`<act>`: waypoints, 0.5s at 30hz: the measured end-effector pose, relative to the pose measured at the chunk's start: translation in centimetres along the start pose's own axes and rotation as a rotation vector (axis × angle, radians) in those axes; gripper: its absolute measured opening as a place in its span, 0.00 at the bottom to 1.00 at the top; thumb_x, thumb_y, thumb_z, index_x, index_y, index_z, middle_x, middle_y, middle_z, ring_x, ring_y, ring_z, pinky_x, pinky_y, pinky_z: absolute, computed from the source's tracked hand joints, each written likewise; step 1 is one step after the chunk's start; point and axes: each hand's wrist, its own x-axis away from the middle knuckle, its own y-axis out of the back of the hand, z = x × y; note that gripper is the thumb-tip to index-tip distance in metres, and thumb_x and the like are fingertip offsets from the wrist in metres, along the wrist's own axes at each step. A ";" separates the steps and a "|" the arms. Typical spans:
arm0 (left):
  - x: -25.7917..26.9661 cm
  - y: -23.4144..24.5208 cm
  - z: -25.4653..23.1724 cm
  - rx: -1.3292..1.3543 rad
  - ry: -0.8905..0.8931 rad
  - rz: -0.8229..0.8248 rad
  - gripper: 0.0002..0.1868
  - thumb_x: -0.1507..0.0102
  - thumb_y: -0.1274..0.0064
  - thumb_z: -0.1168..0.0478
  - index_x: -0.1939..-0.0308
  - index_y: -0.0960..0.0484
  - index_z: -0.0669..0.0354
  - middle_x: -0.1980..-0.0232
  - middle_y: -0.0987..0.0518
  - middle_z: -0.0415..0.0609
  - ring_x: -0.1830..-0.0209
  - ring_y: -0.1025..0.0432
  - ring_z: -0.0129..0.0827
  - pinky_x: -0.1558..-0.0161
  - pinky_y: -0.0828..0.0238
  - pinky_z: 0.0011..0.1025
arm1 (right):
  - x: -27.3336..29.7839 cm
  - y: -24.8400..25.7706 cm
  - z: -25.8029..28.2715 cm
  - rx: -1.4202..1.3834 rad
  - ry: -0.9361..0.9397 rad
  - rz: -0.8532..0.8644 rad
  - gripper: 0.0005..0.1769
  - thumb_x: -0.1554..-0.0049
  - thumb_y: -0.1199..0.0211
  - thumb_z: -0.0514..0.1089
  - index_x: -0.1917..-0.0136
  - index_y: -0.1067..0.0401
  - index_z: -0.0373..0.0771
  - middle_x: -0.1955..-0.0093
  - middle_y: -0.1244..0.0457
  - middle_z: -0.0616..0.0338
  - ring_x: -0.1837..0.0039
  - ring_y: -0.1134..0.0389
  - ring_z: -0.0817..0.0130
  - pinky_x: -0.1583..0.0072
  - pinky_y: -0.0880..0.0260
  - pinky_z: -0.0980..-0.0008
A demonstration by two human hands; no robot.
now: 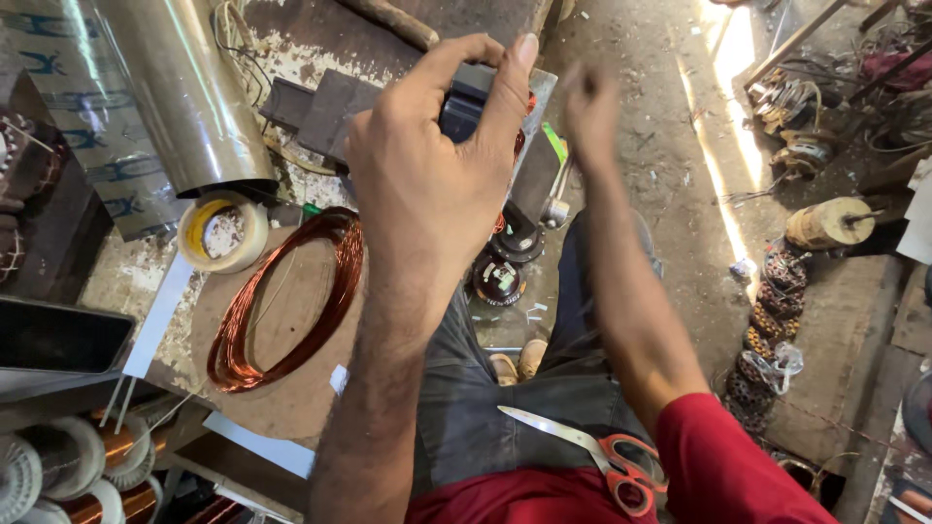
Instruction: The person sits on the floor and winds copper wire around a laminated core, using hands to wrap and align the turns. They repeatedly pick up small white insulating pieces and place them between wire layers, then continue winding the wire around the core.
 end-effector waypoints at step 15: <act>0.3 -0.3 1.2 0.032 -0.095 -0.050 0.17 0.30 0.46 0.44 0.57 0.15 0.53 0.74 0.18 0.44 0.73 0.18 0.30 0.72 0.30 0.30 | 20.3 -1.0 -6.4 -0.545 -0.616 -0.009 0.27 0.33 0.59 0.63 0.51 0.29 0.41 0.63 0.37 0.62 0.63 0.39 0.72 0.61 0.40 0.71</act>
